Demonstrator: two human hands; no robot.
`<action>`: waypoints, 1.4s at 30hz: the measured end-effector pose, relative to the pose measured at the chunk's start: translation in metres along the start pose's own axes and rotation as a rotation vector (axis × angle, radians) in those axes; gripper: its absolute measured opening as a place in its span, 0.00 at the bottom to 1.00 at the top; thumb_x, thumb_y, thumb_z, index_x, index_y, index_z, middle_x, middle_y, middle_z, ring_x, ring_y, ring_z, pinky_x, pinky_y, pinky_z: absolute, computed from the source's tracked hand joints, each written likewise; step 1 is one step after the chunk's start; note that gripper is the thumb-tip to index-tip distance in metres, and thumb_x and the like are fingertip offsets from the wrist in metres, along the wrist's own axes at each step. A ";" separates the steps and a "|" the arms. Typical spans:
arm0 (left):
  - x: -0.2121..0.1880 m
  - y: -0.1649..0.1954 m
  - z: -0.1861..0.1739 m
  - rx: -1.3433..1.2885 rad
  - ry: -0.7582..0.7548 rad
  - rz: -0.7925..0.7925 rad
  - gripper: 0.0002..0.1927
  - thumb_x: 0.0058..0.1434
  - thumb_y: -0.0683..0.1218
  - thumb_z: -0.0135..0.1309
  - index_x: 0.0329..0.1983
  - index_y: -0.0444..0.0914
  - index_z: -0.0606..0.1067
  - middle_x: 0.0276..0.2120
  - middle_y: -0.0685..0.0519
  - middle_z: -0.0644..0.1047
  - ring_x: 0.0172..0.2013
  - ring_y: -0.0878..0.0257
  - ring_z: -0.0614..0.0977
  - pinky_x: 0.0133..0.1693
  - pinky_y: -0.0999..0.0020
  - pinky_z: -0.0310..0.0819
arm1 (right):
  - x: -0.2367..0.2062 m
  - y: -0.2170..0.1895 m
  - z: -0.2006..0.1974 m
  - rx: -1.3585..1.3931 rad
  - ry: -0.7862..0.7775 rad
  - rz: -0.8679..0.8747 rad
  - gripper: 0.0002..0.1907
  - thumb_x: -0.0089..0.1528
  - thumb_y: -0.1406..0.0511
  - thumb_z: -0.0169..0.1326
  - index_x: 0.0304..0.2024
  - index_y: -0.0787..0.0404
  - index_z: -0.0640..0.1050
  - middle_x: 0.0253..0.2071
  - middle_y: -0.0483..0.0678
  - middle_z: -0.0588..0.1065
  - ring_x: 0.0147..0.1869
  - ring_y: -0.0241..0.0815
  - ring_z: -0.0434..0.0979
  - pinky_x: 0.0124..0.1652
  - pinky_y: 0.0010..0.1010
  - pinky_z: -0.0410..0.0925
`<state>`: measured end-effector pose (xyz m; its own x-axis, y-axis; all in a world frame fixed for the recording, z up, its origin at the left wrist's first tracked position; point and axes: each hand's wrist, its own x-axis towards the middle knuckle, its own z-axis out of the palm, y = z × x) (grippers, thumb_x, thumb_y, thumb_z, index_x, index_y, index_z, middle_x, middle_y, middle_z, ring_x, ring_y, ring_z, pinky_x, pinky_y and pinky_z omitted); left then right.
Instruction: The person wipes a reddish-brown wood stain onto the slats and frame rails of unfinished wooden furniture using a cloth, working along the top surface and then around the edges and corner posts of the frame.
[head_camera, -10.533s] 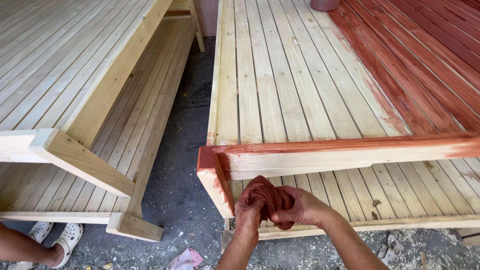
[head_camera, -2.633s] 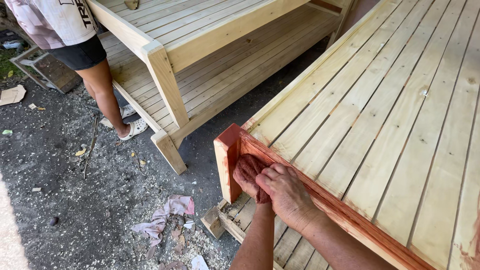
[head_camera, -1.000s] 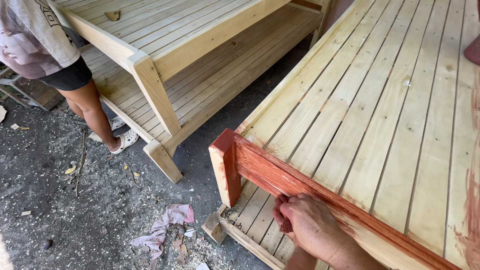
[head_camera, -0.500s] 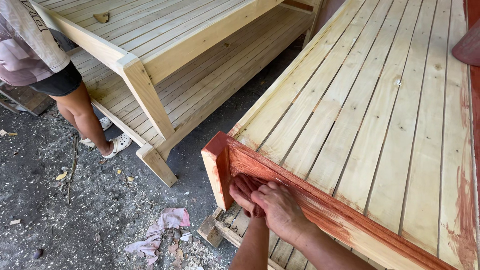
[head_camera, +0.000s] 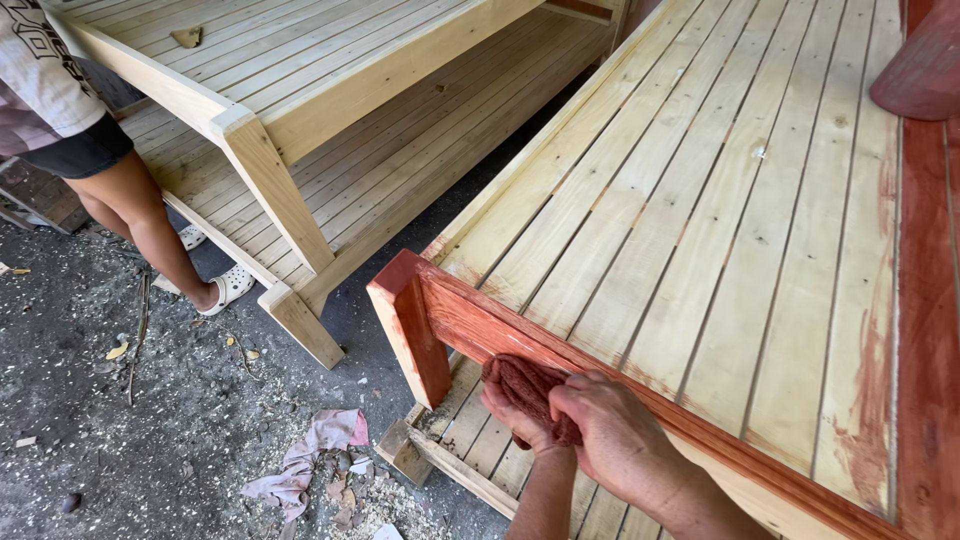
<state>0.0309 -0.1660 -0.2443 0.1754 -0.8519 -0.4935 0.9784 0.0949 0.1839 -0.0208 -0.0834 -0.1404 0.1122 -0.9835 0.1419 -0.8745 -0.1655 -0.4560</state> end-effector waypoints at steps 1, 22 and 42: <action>-0.014 -0.006 -0.005 0.007 0.012 -0.007 0.20 0.63 0.62 0.47 0.52 0.47 0.69 0.51 0.48 0.74 0.50 0.49 0.77 0.49 0.47 0.77 | -0.011 0.002 -0.009 0.007 -0.001 0.006 0.11 0.46 0.75 0.61 0.27 0.59 0.74 0.31 0.49 0.76 0.44 0.51 0.76 0.44 0.41 0.70; -0.088 -0.048 -0.030 -0.092 -0.022 -0.237 0.44 0.50 0.81 0.43 0.57 0.46 0.70 0.50 0.52 0.75 0.52 0.52 0.76 0.54 0.49 0.73 | -0.079 0.019 -0.043 0.050 0.092 0.058 0.16 0.43 0.72 0.66 0.30 0.59 0.74 0.30 0.48 0.75 0.41 0.50 0.76 0.41 0.39 0.71; 0.076 0.053 0.031 0.117 -0.237 -0.049 0.37 0.62 0.75 0.39 0.63 0.49 0.67 0.58 0.50 0.71 0.57 0.50 0.72 0.56 0.50 0.70 | 0.063 -0.012 0.077 -0.142 0.031 -0.129 0.09 0.55 0.72 0.59 0.37 0.60 0.75 0.41 0.50 0.74 0.53 0.51 0.71 0.54 0.46 0.65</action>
<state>0.0928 -0.2416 -0.2456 0.0841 -0.9520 -0.2944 0.9632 0.0020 0.2689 0.0334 -0.1490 -0.1933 0.2151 -0.9518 0.2187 -0.9118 -0.2760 -0.3041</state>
